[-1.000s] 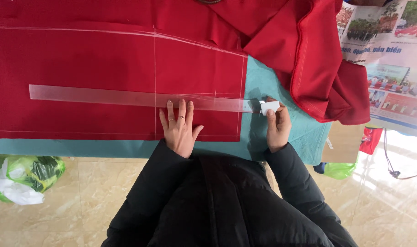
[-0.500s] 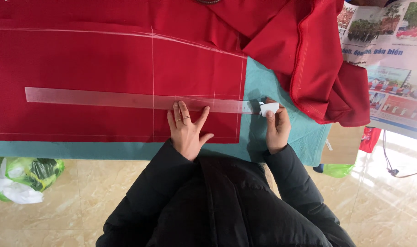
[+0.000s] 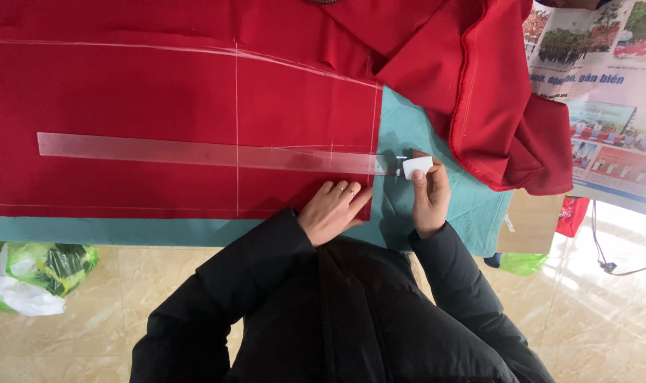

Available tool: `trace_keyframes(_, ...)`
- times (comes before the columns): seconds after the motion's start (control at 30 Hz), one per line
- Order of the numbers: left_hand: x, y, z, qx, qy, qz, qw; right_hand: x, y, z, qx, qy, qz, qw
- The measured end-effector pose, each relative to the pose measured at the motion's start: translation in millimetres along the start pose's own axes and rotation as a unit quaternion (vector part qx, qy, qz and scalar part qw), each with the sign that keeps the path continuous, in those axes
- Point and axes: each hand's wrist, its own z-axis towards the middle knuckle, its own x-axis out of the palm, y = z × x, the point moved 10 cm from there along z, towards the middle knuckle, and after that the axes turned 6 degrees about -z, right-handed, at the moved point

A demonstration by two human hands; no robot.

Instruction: The person cuts a large piece of red fabric using shears, following white chalk lines. They then use a clear ruler and white chalk to draw straight lines on the fabric for further cutting.

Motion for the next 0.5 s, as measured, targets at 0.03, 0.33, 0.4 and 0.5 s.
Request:
trace_keyframes(0.03, 9.8, 0.8, -1.1, 0.001, 0.009, 0.006, 1.0, 0.4, 1.8, -1.0, 0.002, 0.003, -0.001, 1.0)
trace_keyframes(0.33, -13.0, -1.9, 2.7, 0.0, 0.026, 0.004, 1.0, 1.3, -12.3, -4.8, 0.005, 0.011, -0.004, 1.0)
trace_keyframes(0.4, -9.5, 1.1, 0.1, -0.004, 0.021, 0.003, 1.0, 1.0, -13.1, -5.2, 0.005, 0.013, -0.008, 1.0)
trace_keyframes(0.5, -13.7, 2.8, -8.4, 0.016, -0.047, -0.006, 0.999, 1.8, -3.8, -3.2, 0.001, 0.017, -0.022, 1.0)
